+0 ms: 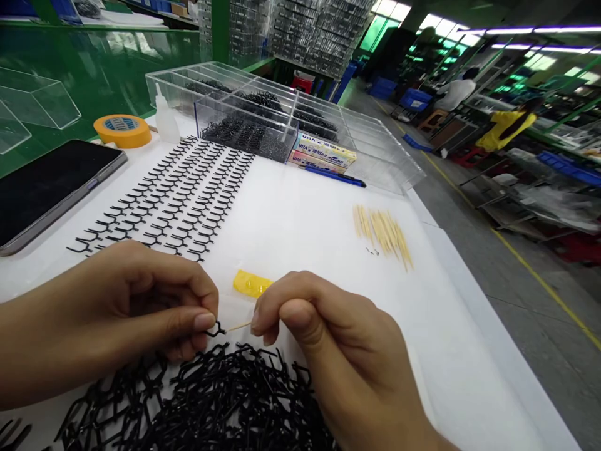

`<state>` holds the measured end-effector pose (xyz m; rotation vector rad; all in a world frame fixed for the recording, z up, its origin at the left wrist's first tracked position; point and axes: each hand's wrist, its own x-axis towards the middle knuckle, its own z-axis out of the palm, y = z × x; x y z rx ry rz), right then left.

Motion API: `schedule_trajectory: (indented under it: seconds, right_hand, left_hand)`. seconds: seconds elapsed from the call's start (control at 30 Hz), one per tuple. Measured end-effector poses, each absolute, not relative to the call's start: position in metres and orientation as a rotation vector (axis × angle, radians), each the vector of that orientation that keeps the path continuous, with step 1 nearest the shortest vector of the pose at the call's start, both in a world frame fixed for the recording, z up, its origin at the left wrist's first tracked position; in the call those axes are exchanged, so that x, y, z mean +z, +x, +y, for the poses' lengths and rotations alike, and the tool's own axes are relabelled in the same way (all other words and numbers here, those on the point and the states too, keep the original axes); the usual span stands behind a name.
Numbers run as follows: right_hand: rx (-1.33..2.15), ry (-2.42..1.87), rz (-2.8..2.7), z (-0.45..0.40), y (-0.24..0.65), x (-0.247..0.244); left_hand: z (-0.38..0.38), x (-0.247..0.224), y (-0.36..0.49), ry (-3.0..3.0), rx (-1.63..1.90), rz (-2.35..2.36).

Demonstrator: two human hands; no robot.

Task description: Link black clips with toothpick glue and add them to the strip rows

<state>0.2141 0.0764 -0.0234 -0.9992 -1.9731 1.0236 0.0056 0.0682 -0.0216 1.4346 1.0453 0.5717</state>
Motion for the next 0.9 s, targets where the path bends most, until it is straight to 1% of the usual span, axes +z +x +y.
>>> schedule_trajectory:
  seconds: [0.33, 0.43, 0.63, 0.8, 0.9]
  right_hand:
    - [1.036, -1.022, -1.912, 0.077, 0.210, -0.024]
    - [0.945, -1.088, -1.862, 0.078, 0.214, -0.023]
    - [0.623, -1.214, -2.008, 0.087, 0.215, -0.022]
    - [0.594, -1.208, -2.027, 0.089, 0.212, -0.020]
    - [0.598, -1.191, -2.019, 0.090, 0.212, -0.018]
  left_hand:
    - [0.070, -0.021, 0.007, 1.436, 0.572, 1.045]
    - [0.070, -0.021, 0.007, 1.424, 0.571, 1.047]
    - [0.070, -0.021, 0.006, 1.424, 0.569, 1.049]
    - [0.069, -0.022, 0.007, 1.395, 0.580, 1.051]
    - [0.070, -0.014, 0.006, 1.291, 0.601, 1.026]
